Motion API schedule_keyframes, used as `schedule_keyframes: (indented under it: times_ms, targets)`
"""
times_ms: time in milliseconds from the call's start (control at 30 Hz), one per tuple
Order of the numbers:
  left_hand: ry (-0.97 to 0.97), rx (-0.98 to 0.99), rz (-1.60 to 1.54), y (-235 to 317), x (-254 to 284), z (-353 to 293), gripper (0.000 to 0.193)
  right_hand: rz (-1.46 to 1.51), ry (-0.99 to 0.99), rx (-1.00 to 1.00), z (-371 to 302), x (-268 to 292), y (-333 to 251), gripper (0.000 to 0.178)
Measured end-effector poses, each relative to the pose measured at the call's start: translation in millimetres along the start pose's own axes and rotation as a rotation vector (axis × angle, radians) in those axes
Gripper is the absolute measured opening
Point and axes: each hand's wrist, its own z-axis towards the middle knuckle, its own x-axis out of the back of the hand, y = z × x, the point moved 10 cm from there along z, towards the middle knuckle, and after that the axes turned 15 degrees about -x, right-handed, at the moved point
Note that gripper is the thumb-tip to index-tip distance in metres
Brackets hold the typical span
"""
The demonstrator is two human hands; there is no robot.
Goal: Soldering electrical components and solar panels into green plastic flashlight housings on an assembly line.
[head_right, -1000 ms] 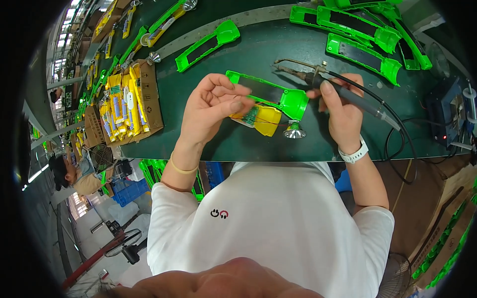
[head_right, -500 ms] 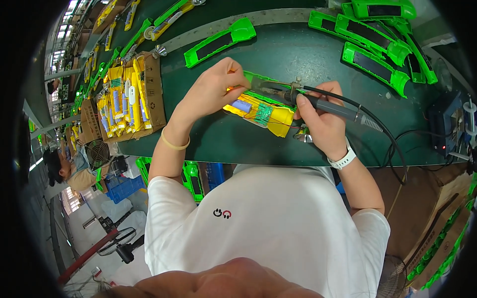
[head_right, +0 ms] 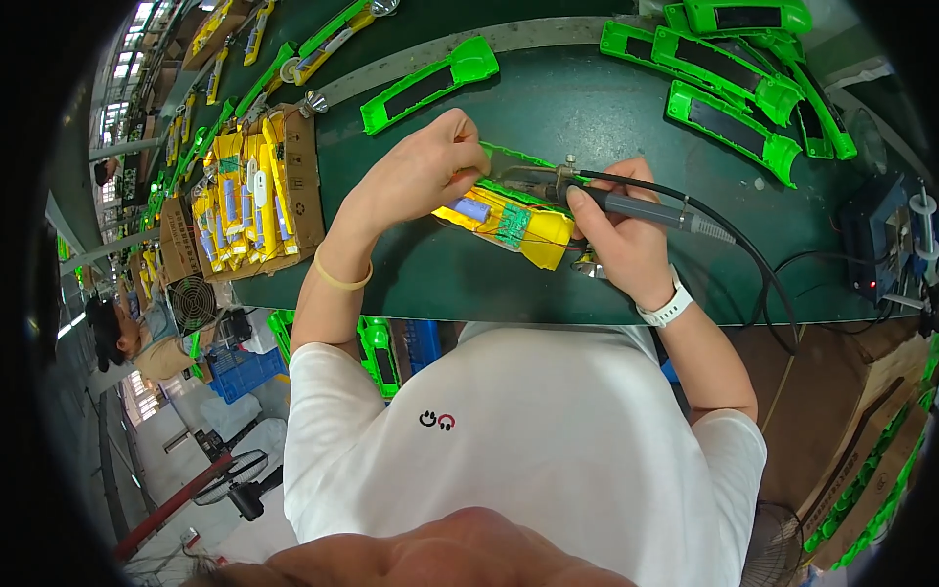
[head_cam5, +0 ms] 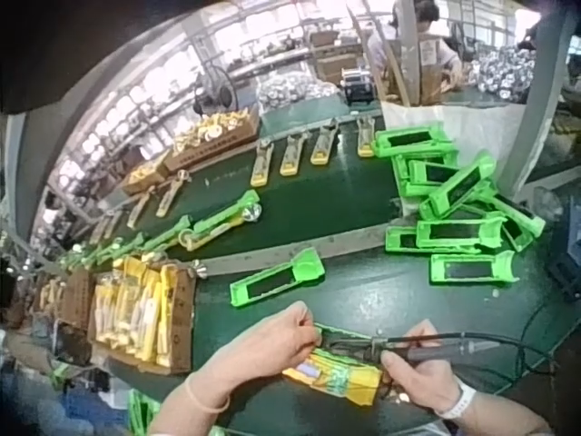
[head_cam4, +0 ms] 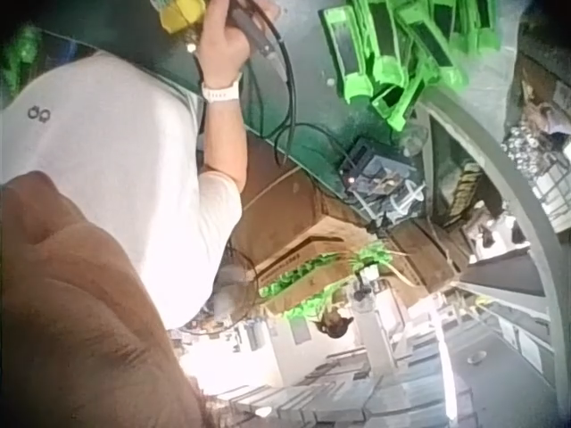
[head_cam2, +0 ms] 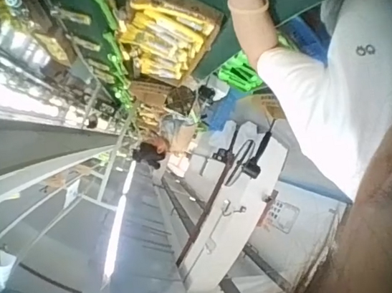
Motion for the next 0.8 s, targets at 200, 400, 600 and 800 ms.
schedule_keyframes:
  times_ms: [200, 400, 600, 800]
  targets:
    - [0.015, -0.025, 0.026, 4.3, 0.5, 2.8, 0.008, 0.023, 0.056, 0.008, -0.9, 4.4, -2.9, 0.023]
    - [-0.010, 0.010, 0.025, 4.0, -0.3, 3.5, 0.008, 0.011, 0.400, 0.084, -29.2, 101.8, -24.5, 0.018]
    - [-0.011, -0.010, 0.017, 6.4, 1.2, 3.9, 0.007, 0.020, 0.554, 0.380, -54.8, 229.0, -49.0, 0.035]
    - [-0.029, -0.004, 0.007, 7.2, 1.5, 3.7, 0.006, 0.089, 0.303, 0.356, -37.0, 193.8, -43.7, 0.035]
